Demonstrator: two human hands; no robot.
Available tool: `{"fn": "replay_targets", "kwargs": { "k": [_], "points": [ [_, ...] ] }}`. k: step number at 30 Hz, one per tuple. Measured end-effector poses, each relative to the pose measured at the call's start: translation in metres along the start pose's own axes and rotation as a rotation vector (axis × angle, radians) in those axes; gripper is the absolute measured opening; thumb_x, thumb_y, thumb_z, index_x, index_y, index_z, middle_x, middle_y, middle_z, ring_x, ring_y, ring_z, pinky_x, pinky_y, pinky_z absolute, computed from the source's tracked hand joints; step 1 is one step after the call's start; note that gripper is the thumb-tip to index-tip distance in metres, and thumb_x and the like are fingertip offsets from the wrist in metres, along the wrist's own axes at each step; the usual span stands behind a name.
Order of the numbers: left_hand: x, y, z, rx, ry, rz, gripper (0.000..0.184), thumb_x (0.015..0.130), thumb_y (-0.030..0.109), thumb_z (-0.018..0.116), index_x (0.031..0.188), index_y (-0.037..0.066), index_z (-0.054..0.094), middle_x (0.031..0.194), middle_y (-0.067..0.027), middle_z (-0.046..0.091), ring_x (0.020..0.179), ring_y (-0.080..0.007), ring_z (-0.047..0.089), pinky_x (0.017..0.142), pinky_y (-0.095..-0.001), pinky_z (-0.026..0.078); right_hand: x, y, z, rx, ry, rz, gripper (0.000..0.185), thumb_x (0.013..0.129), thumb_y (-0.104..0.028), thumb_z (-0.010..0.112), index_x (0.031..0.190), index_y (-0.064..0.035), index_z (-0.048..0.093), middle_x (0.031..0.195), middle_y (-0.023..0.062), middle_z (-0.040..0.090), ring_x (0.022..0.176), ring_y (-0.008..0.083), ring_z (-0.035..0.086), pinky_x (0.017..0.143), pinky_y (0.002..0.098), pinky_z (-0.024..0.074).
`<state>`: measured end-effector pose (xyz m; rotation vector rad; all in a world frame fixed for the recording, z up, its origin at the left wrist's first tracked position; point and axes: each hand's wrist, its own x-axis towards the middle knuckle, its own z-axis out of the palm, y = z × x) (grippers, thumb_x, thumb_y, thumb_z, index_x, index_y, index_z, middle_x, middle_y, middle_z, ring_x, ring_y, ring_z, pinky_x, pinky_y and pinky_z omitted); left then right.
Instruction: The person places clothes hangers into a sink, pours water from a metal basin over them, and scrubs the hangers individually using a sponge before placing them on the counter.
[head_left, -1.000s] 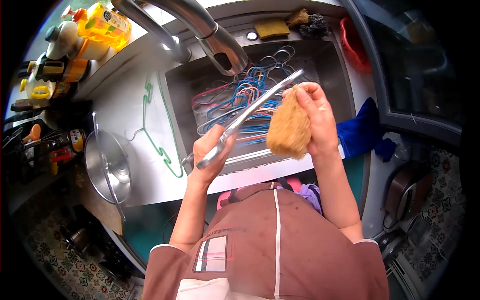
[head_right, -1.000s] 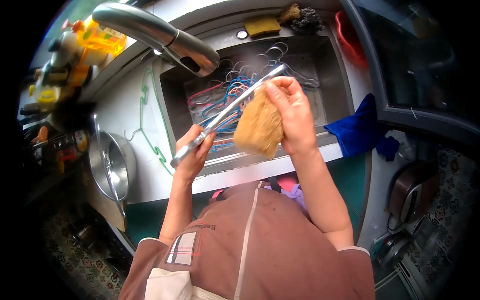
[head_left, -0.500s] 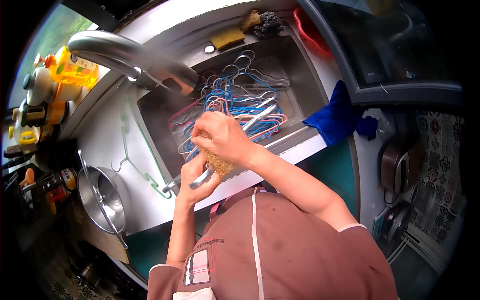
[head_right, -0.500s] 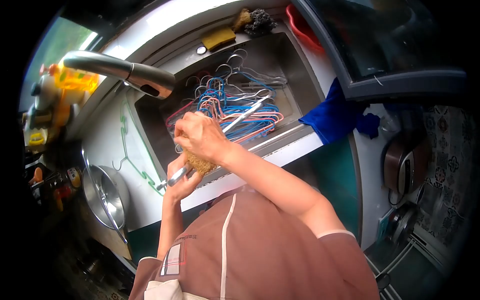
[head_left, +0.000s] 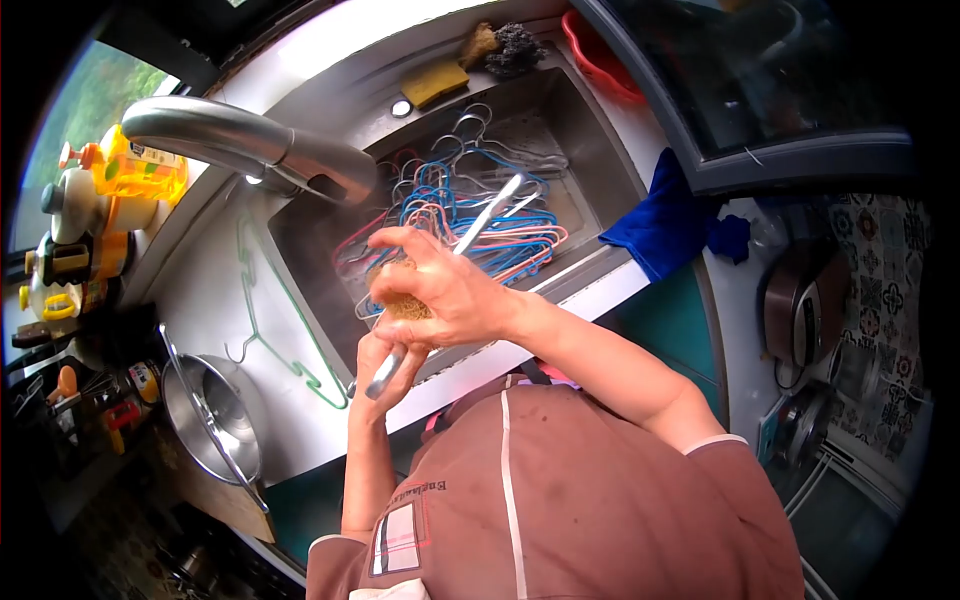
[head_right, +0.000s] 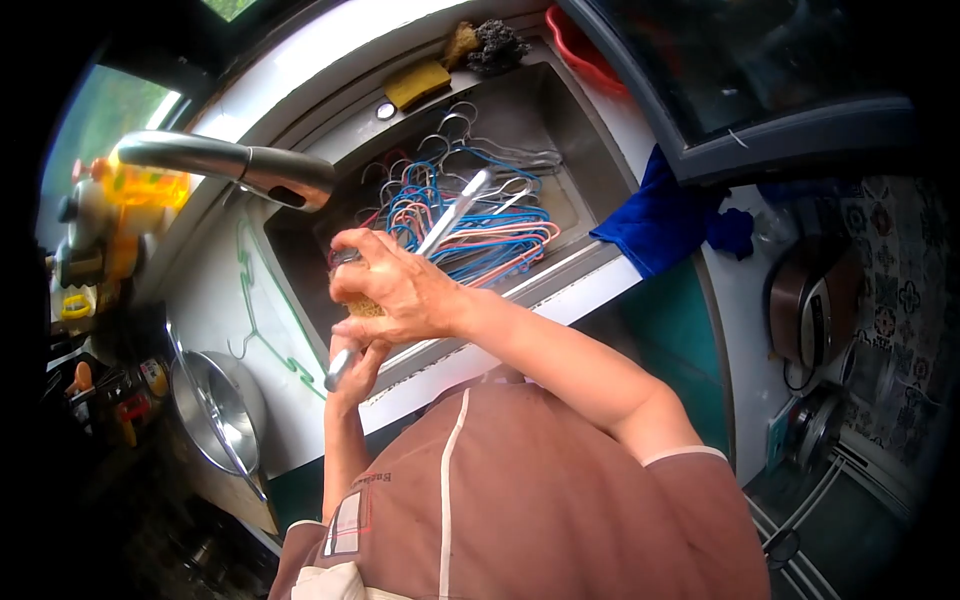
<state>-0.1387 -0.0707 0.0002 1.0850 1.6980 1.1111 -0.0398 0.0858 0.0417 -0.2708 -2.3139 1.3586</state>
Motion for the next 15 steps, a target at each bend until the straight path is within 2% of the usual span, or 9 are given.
{"fn": "replay_targets", "kwargs": {
  "k": [2,3,5,8,11,12,15],
  "points": [
    [0.006,0.020,-0.003,0.042,-0.052,-0.005,0.027,0.071,0.014,0.062,0.094,0.001,0.055,0.072,-0.0130,0.059,0.064,-0.0279,0.060,0.060,-0.0322,0.046,-0.001,0.007,0.001,0.062,-0.081,0.180,0.029,0.076,-0.033,0.066,0.084,-0.0055,0.061,0.107,0.0190,0.049,0.099,0.0322,0.052,0.086,0.0385,0.0422],
    [0.008,0.025,-0.003,0.059,-0.066,0.058,0.029,0.069,0.016,0.064,0.093,0.002,0.056,0.068,-0.0124,0.058,0.062,-0.0274,0.060,0.058,-0.0318,0.046,-0.002,0.011,0.005,-0.005,-0.023,0.228,0.028,0.077,-0.032,0.064,0.077,-0.0043,0.063,0.100,0.0170,0.053,0.089,0.0289,0.057,0.081,0.0353,0.0446],
    [0.008,0.026,-0.003,0.266,-0.130,-0.009,0.031,0.074,0.021,0.061,0.095,-0.001,0.058,0.077,-0.0091,0.061,0.068,-0.0158,0.055,0.063,-0.0290,0.044,-0.003,0.016,0.009,-0.032,-0.159,0.329,0.029,0.076,-0.033,0.065,0.079,-0.0051,0.064,0.100,0.0163,0.053,0.093,0.0294,0.054,0.082,0.0376,0.0434],
    [0.009,0.010,0.007,0.094,0.048,0.023,0.022,0.071,0.015,0.066,0.087,0.002,0.056,0.065,-0.0124,0.056,0.057,-0.0260,0.057,0.056,-0.0318,0.045,-0.004,0.014,0.012,-0.102,0.033,0.214,0.030,0.075,-0.035,0.066,0.084,-0.0066,0.063,0.105,0.0159,0.050,0.099,0.0311,0.049,0.084,0.0401,0.0419],
    [0.012,0.006,0.000,0.168,0.081,0.099,0.017,0.074,0.012,0.064,0.083,0.001,0.055,0.062,-0.0088,0.054,0.054,-0.0191,0.054,0.055,-0.0295,0.044,-0.004,-0.001,0.005,-0.232,0.233,0.059,0.033,0.074,-0.037,0.067,0.092,-0.0095,0.062,0.112,0.0155,0.046,0.103,0.0332,0.045,0.086,0.0424,0.0402],
    [0.013,0.016,0.001,0.096,0.111,0.018,0.017,0.075,0.013,0.064,0.076,0.001,0.052,0.060,-0.0043,0.050,0.054,-0.0115,0.048,0.052,-0.0265,0.041,-0.007,-0.005,0.000,-0.257,0.218,0.013,0.038,0.073,-0.038,0.068,0.096,-0.0102,0.059,0.117,0.0153,0.042,0.103,0.0351,0.046,0.086,0.0425,0.0403],
    [0.011,0.008,-0.009,-0.086,0.073,-0.073,0.021,0.074,0.013,0.065,0.070,0.002,0.047,0.060,-0.0014,0.047,0.055,-0.0077,0.042,0.050,-0.0244,0.038,-0.011,0.005,0.004,-0.168,0.130,-0.058,0.041,0.073,-0.041,0.067,0.098,-0.0092,0.059,0.118,0.0149,0.043,0.104,0.0338,0.045,0.087,0.0430,0.0400]
  ]
}}
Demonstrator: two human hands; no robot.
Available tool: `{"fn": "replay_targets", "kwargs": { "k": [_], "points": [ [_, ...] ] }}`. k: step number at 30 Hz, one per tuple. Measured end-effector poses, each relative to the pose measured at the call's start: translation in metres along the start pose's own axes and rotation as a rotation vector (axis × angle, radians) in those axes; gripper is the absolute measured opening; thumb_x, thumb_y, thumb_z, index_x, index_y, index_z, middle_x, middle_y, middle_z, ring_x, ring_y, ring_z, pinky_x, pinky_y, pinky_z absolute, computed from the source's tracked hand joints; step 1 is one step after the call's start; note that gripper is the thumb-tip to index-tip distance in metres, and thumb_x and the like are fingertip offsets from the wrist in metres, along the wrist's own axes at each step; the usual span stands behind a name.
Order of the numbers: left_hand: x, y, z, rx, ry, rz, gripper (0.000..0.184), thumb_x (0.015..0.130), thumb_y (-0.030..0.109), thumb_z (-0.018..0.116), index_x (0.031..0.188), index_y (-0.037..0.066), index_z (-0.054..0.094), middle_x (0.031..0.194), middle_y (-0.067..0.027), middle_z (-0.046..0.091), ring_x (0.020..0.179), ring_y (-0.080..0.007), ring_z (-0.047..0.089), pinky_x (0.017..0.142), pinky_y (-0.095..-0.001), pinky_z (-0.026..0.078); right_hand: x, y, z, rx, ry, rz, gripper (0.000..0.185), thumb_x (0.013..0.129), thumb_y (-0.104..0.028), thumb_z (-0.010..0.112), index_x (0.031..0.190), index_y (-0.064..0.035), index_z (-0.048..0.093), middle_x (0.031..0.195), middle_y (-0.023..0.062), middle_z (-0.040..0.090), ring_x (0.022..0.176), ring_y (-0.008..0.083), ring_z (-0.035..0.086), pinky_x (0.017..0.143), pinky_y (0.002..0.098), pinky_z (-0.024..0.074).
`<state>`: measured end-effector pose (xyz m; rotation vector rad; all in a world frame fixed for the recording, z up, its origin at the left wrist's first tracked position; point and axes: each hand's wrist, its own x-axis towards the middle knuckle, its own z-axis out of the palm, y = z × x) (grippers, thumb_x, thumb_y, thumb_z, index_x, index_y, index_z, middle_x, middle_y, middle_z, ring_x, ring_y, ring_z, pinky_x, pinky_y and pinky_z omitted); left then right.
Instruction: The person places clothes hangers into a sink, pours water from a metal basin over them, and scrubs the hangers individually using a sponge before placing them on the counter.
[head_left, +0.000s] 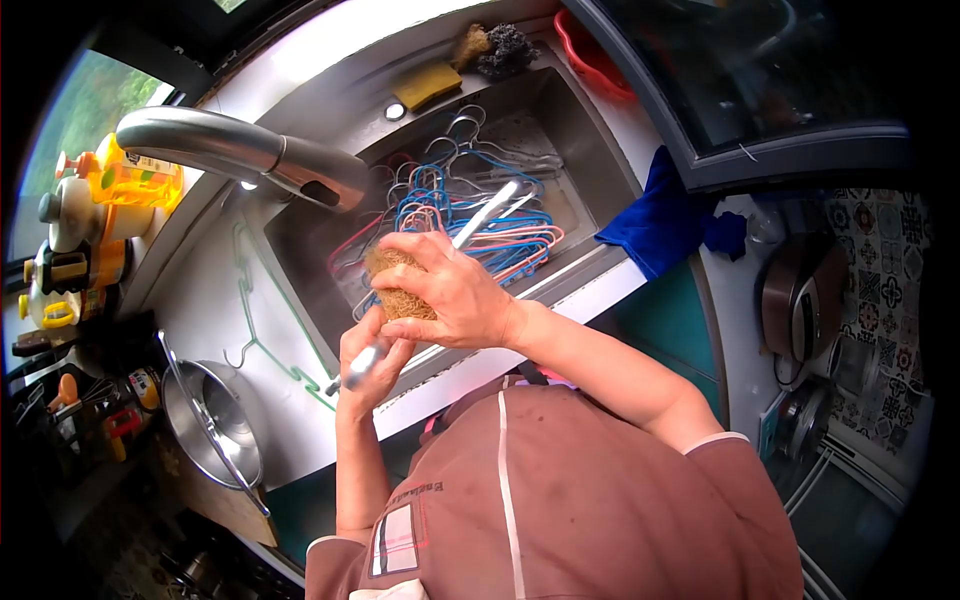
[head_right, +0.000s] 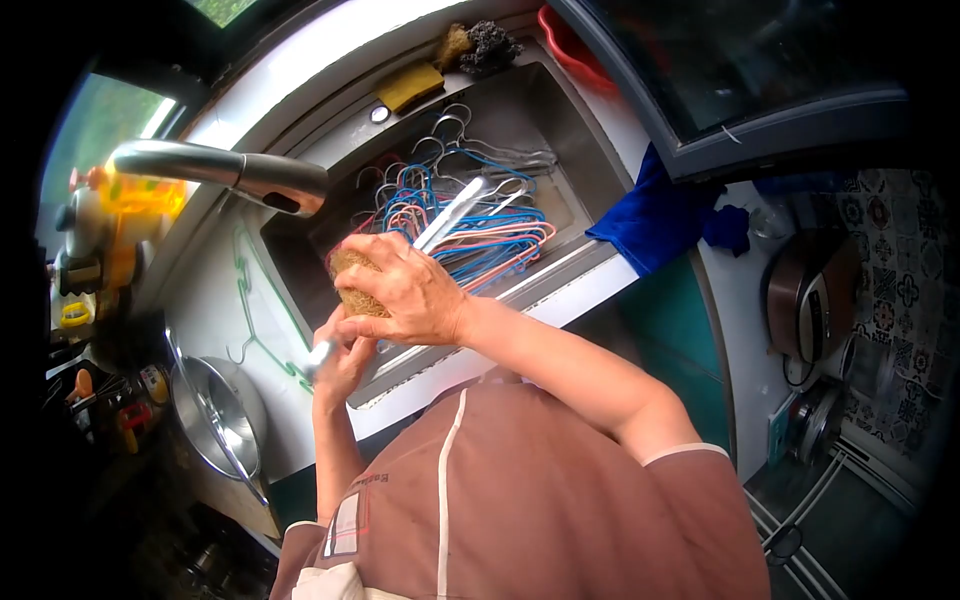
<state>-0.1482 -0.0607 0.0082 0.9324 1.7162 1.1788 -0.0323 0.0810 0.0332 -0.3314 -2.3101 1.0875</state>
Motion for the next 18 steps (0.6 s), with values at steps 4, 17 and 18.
{"fn": "replay_targets", "kwargs": {
  "k": [4,17,18],
  "points": [
    [-0.003,0.003,-0.003,-0.086,-0.014,0.103,0.024,0.073,0.013,0.065,0.066,0.003,0.044,0.060,-0.0021,0.045,0.054,-0.0084,0.039,0.049,-0.0251,0.034,0.000,0.008,-0.003,-0.042,-0.116,-0.146,0.047,0.069,-0.041,0.070,0.100,-0.0087,0.057,0.111,0.0126,0.051,0.098,0.0290,0.053,0.083,0.0380,0.0447],
    [-0.018,0.009,-0.008,-0.111,0.085,0.050,0.019,0.087,0.013,0.054,0.071,0.003,0.053,0.065,0.0011,0.050,0.058,-0.0055,0.040,0.053,-0.0211,0.032,-0.003,0.028,-0.025,-0.213,-0.139,-0.324,0.038,0.062,-0.024,0.073,0.094,-0.0115,0.056,0.105,0.0112,0.054,0.087,0.0257,0.057,0.075,0.0335,0.0481],
    [-0.018,0.008,-0.010,-0.087,0.094,0.069,0.018,0.086,0.010,0.056,0.070,0.002,0.053,0.063,0.0017,0.049,0.056,-0.0055,0.041,0.051,-0.0210,0.033,-0.003,0.032,-0.030,-0.248,-0.143,-0.326,0.038,0.062,-0.023,0.073,0.094,-0.0111,0.056,0.105,0.0110,0.054,0.087,0.0259,0.057,0.075,0.0338,0.0481]
  ]
}}
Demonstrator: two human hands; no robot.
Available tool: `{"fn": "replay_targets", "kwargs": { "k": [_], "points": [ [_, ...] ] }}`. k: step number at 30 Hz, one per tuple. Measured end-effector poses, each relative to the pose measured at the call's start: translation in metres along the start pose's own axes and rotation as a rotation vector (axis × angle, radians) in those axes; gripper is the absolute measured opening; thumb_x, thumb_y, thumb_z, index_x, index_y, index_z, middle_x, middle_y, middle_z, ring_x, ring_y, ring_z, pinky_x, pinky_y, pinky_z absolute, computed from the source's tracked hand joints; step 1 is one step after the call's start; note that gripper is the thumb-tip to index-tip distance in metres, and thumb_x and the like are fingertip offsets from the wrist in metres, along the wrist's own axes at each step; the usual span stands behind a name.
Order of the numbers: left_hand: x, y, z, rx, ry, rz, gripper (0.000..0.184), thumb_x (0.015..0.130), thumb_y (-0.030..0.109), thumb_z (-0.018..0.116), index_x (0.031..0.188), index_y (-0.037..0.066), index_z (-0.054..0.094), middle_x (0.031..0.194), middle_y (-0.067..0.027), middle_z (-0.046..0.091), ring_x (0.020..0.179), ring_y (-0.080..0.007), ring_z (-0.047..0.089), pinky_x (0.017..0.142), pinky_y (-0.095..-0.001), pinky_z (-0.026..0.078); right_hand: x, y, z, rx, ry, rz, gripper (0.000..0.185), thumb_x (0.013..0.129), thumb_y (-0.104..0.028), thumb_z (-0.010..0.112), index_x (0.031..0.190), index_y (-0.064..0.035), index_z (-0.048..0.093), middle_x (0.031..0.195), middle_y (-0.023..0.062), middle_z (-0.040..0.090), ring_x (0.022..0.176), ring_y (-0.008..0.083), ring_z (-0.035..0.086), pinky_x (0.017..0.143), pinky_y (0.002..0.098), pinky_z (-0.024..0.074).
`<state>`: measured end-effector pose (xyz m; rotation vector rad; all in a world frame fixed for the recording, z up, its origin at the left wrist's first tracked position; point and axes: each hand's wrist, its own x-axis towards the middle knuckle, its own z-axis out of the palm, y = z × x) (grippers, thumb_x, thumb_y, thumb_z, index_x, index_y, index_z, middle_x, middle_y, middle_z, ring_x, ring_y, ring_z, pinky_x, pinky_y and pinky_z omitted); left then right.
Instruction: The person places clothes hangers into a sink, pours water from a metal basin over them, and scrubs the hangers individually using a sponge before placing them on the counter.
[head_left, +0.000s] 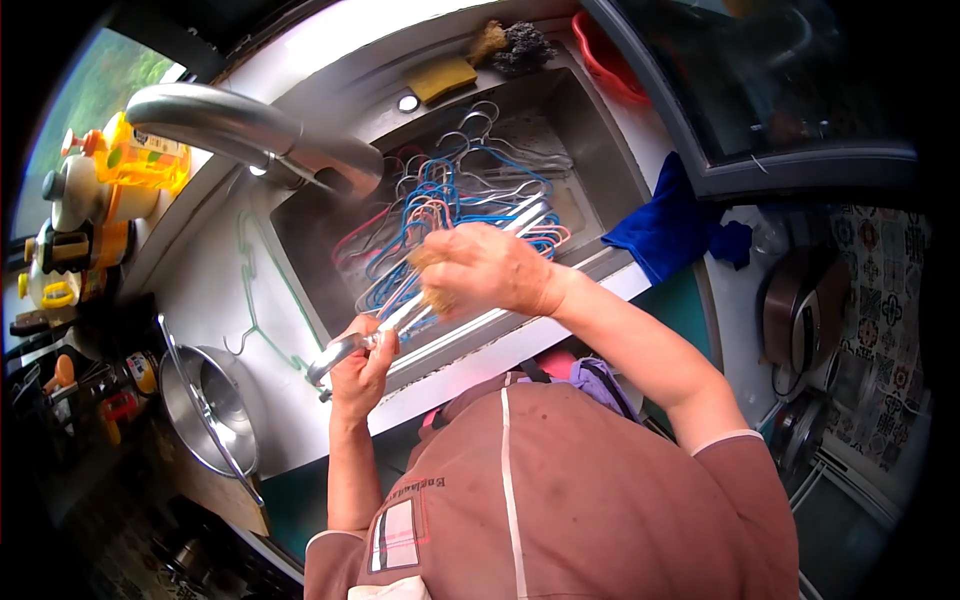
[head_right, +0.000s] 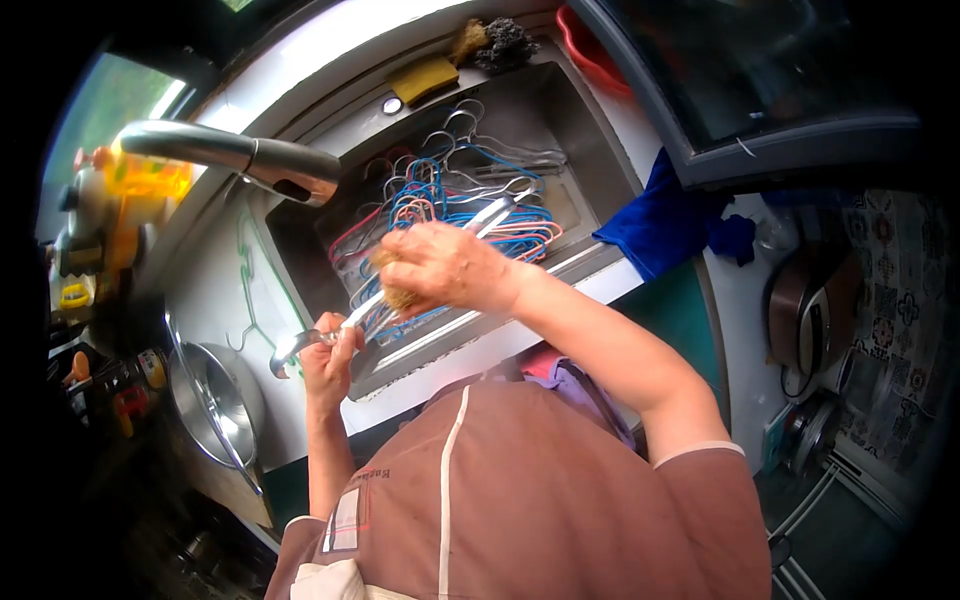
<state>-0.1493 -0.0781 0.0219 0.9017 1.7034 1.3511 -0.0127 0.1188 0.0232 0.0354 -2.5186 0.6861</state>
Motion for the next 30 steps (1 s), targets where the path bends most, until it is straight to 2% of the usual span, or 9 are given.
{"fn": "replay_targets", "kwargs": {
  "k": [2,3,7,10,13,19,22,28,30],
  "points": [
    [-0.002,0.002,-0.007,0.008,0.037,0.000,0.019,0.085,0.011,0.056,0.069,0.002,0.053,0.059,0.0024,0.048,0.053,-0.0054,0.038,0.048,-0.0216,0.032,-0.008,0.013,-0.011,-0.061,-0.016,-0.003,0.038,0.062,-0.021,0.073,0.094,-0.0104,0.056,0.104,0.0104,0.054,0.087,0.0264,0.057,0.076,0.0343,0.0482],
    [-0.003,0.011,-0.012,0.027,0.038,-0.033,0.017,0.083,0.009,0.057,0.068,0.002,0.053,0.057,-0.0002,0.048,0.051,-0.0072,0.040,0.046,-0.0231,0.033,-0.011,0.016,-0.018,-0.073,-0.031,0.008,0.039,0.062,-0.020,0.073,0.096,-0.0099,0.056,0.104,0.0101,0.054,0.089,0.0264,0.057,0.077,0.0349,0.0479],
    [-0.003,0.011,-0.014,0.212,-0.009,0.101,0.014,0.078,0.007,0.060,0.068,0.001,0.054,0.057,-0.0060,0.048,0.048,-0.0126,0.043,0.046,-0.0262,0.035,-0.018,0.017,-0.030,-0.090,-0.085,0.020,0.043,0.061,-0.022,0.074,0.098,-0.0095,0.055,0.106,0.0096,0.053,0.095,0.0266,0.056,0.082,0.0369,0.0463],
    [-0.002,0.014,-0.013,0.229,-0.012,0.134,0.013,0.077,0.007,0.061,0.068,0.001,0.053,0.057,-0.0062,0.048,0.048,-0.0142,0.045,0.046,-0.0268,0.036,-0.017,0.015,-0.039,-0.134,-0.084,0.008,0.044,0.060,-0.024,0.074,0.097,-0.0102,0.055,0.106,0.0085,0.053,0.094,0.0259,0.055,0.082,0.0379,0.0458],
    [-0.001,0.023,-0.014,0.395,-0.029,0.214,0.013,0.075,0.006,0.062,0.068,0.002,0.052,0.058,-0.0066,0.049,0.047,-0.0170,0.047,0.046,-0.0276,0.037,-0.017,0.016,-0.044,-0.206,-0.075,-0.011,0.046,0.059,-0.026,0.074,0.099,-0.0125,0.055,0.106,0.0070,0.053,0.092,0.0247,0.056,0.081,0.0386,0.0456],
    [0.001,0.041,-0.014,0.397,-0.034,0.229,0.014,0.073,0.005,0.064,0.068,0.003,0.051,0.058,-0.0073,0.047,0.048,-0.0193,0.048,0.046,-0.0285,0.037,-0.023,0.015,-0.050,-0.247,-0.043,-0.008,0.046,0.061,-0.024,0.074,0.103,-0.0182,0.056,0.106,0.0059,0.053,0.092,0.0254,0.056,0.080,0.0386,0.0464],
    [0.000,0.045,-0.016,0.411,-0.050,0.230,0.015,0.072,0.005,0.064,0.068,0.003,0.051,0.058,-0.0077,0.047,0.048,-0.0194,0.047,0.046,-0.0285,0.037,-0.023,0.012,-0.053,-0.259,-0.018,0.008,0.031,0.067,-0.019,0.068,0.096,-0.0203,0.059,0.105,0.0031,0.053,0.093,0.0193,0.055,0.082,0.0351,0.0439],
    [-0.001,0.044,-0.020,0.377,-0.047,0.198,0.014,0.072,0.005,0.064,0.068,0.004,0.051,0.057,-0.0078,0.048,0.048,-0.0194,0.047,0.045,-0.0284,0.036,-0.024,0.009,-0.063,-0.195,-0.015,0.037,0.032,0.066,-0.021,0.070,0.097,-0.0194,0.058,0.106,0.0047,0.053,0.093,0.0214,0.055,0.080,0.0350,0.0449],
    [-0.001,0.046,-0.022,0.363,-0.046,0.173,0.014,0.074,0.010,0.063,0.068,0.003,0.052,0.057,-0.0079,0.048,0.047,-0.0190,0.046,0.046,-0.0281,0.036,-0.024,0.008,-0.066,-0.164,-0.014,0.060,0.037,0.064,-0.022,0.072,0.098,-0.0189,0.058,0.107,0.0064,0.053,0.090,0.0227,0.057,0.077,0.0338,0.0478]
  ]
}}
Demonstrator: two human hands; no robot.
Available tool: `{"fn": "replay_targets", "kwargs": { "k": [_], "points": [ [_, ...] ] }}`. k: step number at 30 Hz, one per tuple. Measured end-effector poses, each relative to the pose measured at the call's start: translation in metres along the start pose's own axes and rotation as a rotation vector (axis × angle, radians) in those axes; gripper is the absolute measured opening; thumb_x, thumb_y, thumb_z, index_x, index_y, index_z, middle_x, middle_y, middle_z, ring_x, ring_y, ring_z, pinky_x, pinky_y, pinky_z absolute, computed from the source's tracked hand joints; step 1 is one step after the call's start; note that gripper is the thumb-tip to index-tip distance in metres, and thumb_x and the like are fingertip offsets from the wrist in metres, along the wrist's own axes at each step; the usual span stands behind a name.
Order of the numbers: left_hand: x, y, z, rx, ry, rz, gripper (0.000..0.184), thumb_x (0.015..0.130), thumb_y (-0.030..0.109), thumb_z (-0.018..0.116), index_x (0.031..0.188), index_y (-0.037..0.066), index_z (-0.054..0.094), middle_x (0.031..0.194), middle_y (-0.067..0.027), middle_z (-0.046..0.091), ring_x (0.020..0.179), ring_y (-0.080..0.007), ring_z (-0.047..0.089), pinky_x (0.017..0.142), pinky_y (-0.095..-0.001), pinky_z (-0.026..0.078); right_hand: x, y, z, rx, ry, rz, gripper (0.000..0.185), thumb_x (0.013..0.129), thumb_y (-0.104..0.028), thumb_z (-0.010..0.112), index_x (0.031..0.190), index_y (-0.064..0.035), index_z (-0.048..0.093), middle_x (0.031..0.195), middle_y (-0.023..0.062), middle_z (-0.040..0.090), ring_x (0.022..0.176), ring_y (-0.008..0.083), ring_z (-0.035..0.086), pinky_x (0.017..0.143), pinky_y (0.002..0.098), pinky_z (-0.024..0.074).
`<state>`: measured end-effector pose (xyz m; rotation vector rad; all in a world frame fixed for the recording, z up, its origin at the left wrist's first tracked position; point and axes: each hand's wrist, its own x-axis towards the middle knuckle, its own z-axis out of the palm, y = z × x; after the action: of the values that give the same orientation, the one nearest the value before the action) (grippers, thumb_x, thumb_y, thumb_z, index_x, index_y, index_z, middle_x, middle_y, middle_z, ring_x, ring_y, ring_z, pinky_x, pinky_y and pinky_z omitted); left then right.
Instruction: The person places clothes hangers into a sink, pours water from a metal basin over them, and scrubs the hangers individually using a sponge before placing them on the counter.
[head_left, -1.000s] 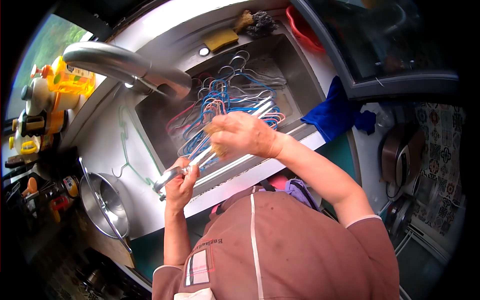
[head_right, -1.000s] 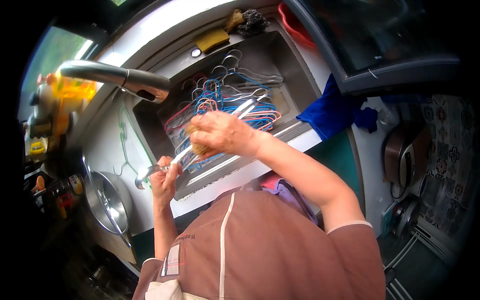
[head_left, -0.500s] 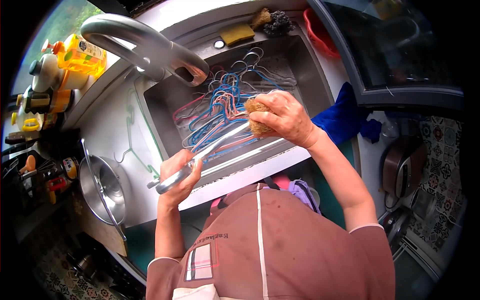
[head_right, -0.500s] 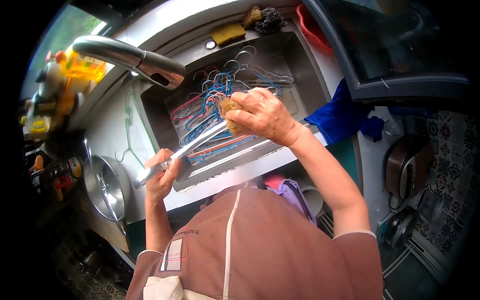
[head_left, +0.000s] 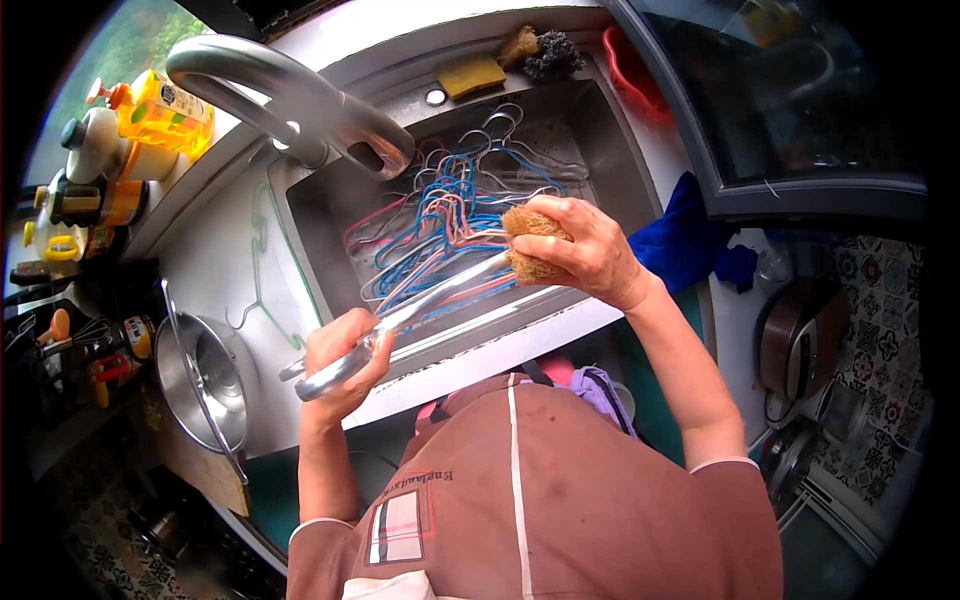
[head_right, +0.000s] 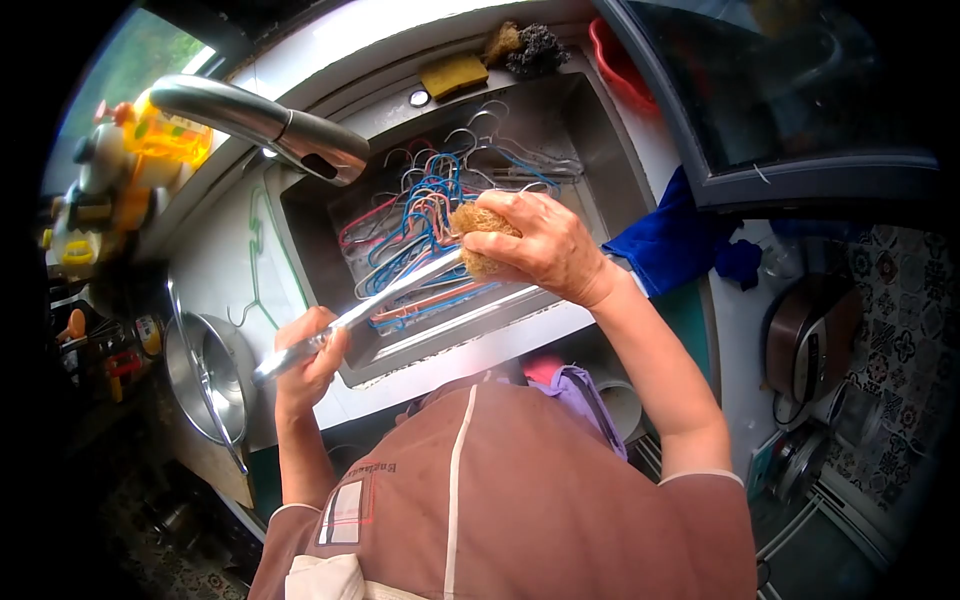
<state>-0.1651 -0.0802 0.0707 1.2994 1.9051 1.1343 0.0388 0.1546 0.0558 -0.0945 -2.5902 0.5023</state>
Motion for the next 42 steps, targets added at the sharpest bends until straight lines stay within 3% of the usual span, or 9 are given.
{"fn": "replay_targets", "kwargs": {
  "k": [5,9,15,20,21,28,35,38,42],
  "points": [
    [-0.003,-0.002,-0.012,-0.064,0.016,-0.056,0.019,0.077,0.015,0.062,0.066,0.002,0.053,0.056,-0.0059,0.049,0.047,-0.0147,0.046,0.046,-0.0273,0.036,-0.008,0.003,-0.008,0.221,0.032,0.198,0.052,0.057,-0.018,0.080,0.104,-0.0168,0.056,0.112,0.0105,0.049,0.096,0.0284,0.056,0.083,0.0354,0.0484],
    [-0.004,-0.004,-0.017,-0.198,-0.007,-0.099,0.021,0.079,0.015,0.061,0.066,0.001,0.053,0.058,-0.0038,0.051,0.050,-0.0108,0.045,0.046,-0.0255,0.034,-0.010,0.005,-0.010,0.424,-0.009,0.304,0.054,0.055,-0.017,0.083,0.102,-0.0150,0.057,0.116,0.0097,0.047,0.105,0.0248,0.051,0.088,0.0316,0.0453],
    [-0.004,-0.016,-0.018,-0.538,0.001,-0.192,0.020,0.084,0.014,0.059,0.069,0.002,0.053,0.065,-0.0039,0.053,0.062,-0.0093,0.045,0.056,-0.0241,0.035,-0.010,0.002,-0.005,0.922,0.296,0.590,0.048,0.062,-0.021,0.081,0.102,-0.0089,0.056,0.114,0.0087,0.050,0.106,0.0199,0.049,0.089,0.0281,0.0413],
    [0.001,-0.019,-0.016,-0.696,0.031,-0.248,0.023,0.085,0.017,0.057,0.068,0.004,0.051,0.064,-0.0040,0.052,0.057,-0.0091,0.043,0.051,-0.0223,0.030,-0.008,-0.006,0.010,1.477,0.542,0.745,0.057,0.069,-0.031,0.076,0.112,-0.0092,0.045,0.111,0.0077,0.052,0.094,0.0184,0.058,0.080,0.0282,0.0511],
    [0.004,-0.020,-0.014,-0.735,0.034,-0.255,0.023,0.086,0.018,0.057,0.068,0.004,0.051,0.063,-0.0041,0.051,0.056,-0.0090,0.043,0.049,-0.0217,0.029,-0.003,-0.009,0.014,1.541,0.628,0.762,0.059,0.070,-0.033,0.074,0.113,-0.0097,0.043,0.106,0.0072,0.054,0.086,0.0196,0.062,0.076,0.0291,0.0533],
    [0.016,-0.019,-0.002,-0.840,0.049,-0.429,0.025,0.089,0.024,0.054,0.071,0.009,0.047,0.062,-0.0050,0.053,0.047,-0.0026,0.030,0.043,-0.0190,0.021,0.015,-0.008,0.040,1.801,1.010,0.959,0.046,0.073,-0.037,0.070,0.107,-0.0121,0.050,0.101,0.0041,0.055,0.083,0.0184,0.059,0.079,0.0334,0.0497],
    [0.010,-0.016,0.002,-0.561,0.043,-0.329,0.022,0.090,0.020,0.053,0.073,0.006,0.052,0.063,-0.0003,0.052,0.050,-0.0022,0.033,0.046,-0.0188,0.025,0.006,-0.007,0.061,1.945,1.014,1.013,0.053,0.073,-0.045,0.067,0.110,-0.0108,0.052,0.104,0.0034,0.056,0.090,0.0200,0.056,0.085,0.0385,0.0452],
    [0.008,-0.007,0.003,-0.414,0.041,-0.264,0.018,0.088,0.013,0.055,0.073,0.003,0.055,0.062,0.0020,0.049,0.055,-0.0036,0.037,0.051,-0.0202,0.030,0.004,-0.003,0.071,2.052,1.125,1.073,0.055,0.073,-0.045,0.066,0.113,-0.0110,0.051,0.107,0.0048,0.056,0.096,0.0214,0.054,0.089,0.0387,0.0433],
    [0.002,0.003,0.010,-0.306,0.045,-0.228,0.019,0.087,0.013,0.056,0.071,0.002,0.055,0.065,0.0012,0.047,0.058,-0.0051,0.039,0.052,-0.0209,0.031,-0.002,0.006,0.080,2.299,1.181,0.978,0.058,0.072,-0.038,0.069,0.116,-0.0073,0.049,0.112,0.0100,0.054,0.104,0.0267,0.051,0.095,0.0413,0.0421]
  ]
}}
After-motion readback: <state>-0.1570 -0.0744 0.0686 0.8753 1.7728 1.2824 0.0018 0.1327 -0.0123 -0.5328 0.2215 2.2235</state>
